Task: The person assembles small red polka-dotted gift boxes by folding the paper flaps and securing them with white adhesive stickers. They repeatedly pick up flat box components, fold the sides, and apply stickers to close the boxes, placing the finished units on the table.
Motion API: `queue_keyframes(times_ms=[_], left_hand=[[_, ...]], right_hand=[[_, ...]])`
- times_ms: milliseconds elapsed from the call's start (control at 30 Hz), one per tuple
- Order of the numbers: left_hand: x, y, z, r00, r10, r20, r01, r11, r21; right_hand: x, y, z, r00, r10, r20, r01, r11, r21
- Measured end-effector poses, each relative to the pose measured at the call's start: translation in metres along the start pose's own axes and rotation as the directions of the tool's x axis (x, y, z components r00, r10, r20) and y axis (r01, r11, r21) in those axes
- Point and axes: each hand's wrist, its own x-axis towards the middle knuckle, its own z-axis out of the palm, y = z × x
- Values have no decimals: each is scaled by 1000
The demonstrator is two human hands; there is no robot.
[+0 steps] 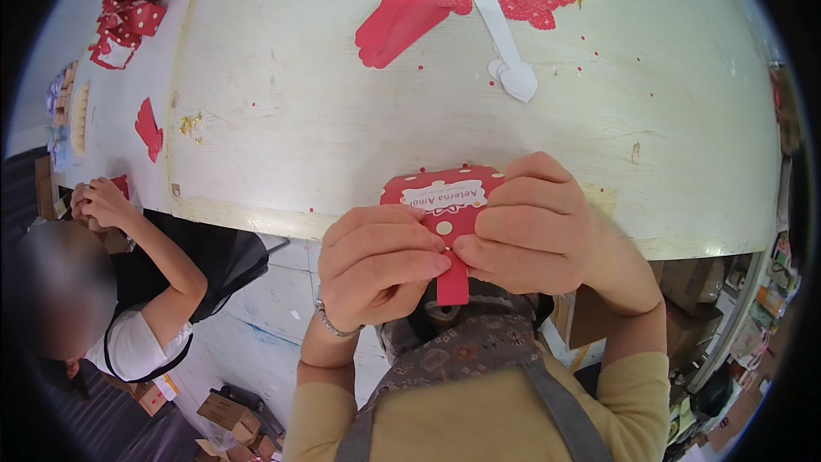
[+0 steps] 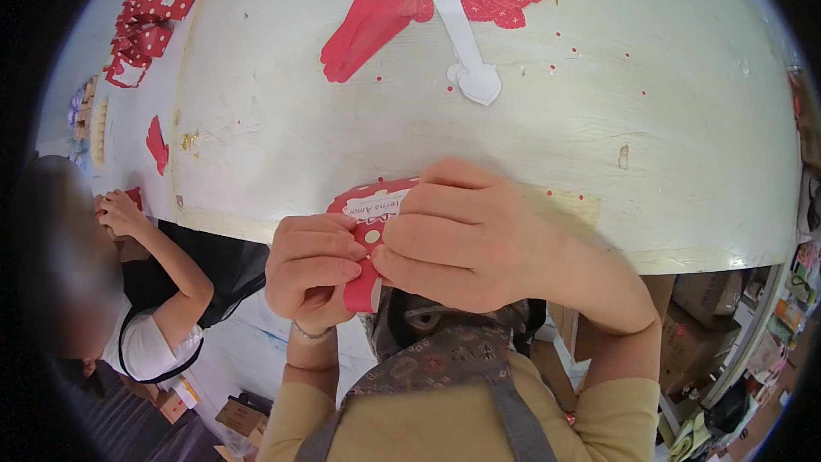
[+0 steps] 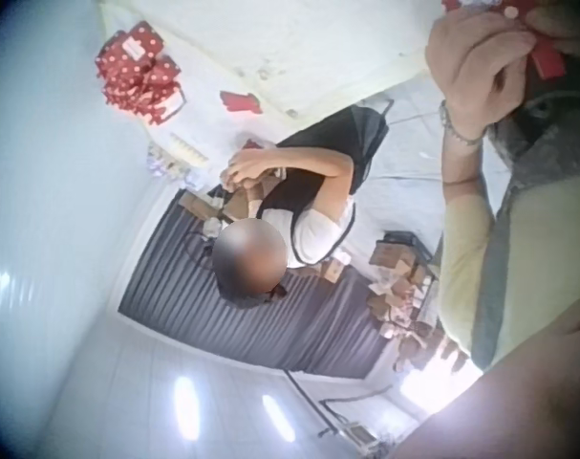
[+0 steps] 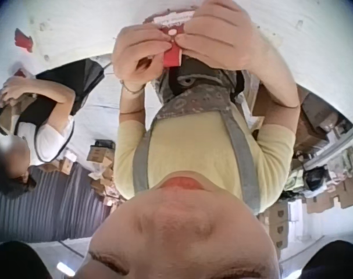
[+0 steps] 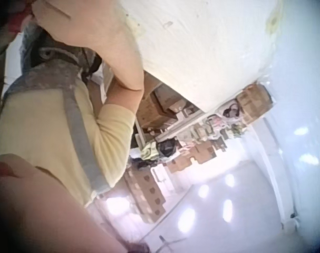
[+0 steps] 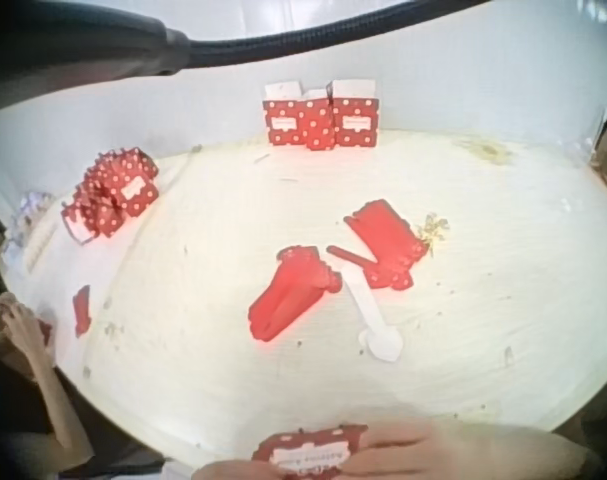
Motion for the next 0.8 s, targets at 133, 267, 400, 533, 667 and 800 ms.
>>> queue_keyframes(times_ms=[133, 267, 400, 533, 667, 800], left_hand=[[-2, -2, 3, 1000, 17, -23, -14, 996, 89], [1, -1, 3, 999, -34, -29, 34, 999, -1], [6, 6, 3, 998, -32, -56, 34, 999, 42], [8, 10, 0, 999, -44, -13, 45, 998, 49], [10, 10, -1, 999, -17, 51, 16, 999, 33], [4, 8, 9, 999, -38, -8, 39, 993, 108]], right_hand=[[7, -1, 2, 992, 126, 4, -126, 988, 85], [11, -4, -8, 977, 200, 72, -208, 970, 126], [21, -11, -16, 960, 252, 120, -265, 958, 110], [16, -11, -14, 926, 337, 171, -369, 905, 210], [18, -11, -27, 848, 434, 304, -524, 775, 354], [8, -16, -20, 830, 517, 210, -558, 782, 278]])
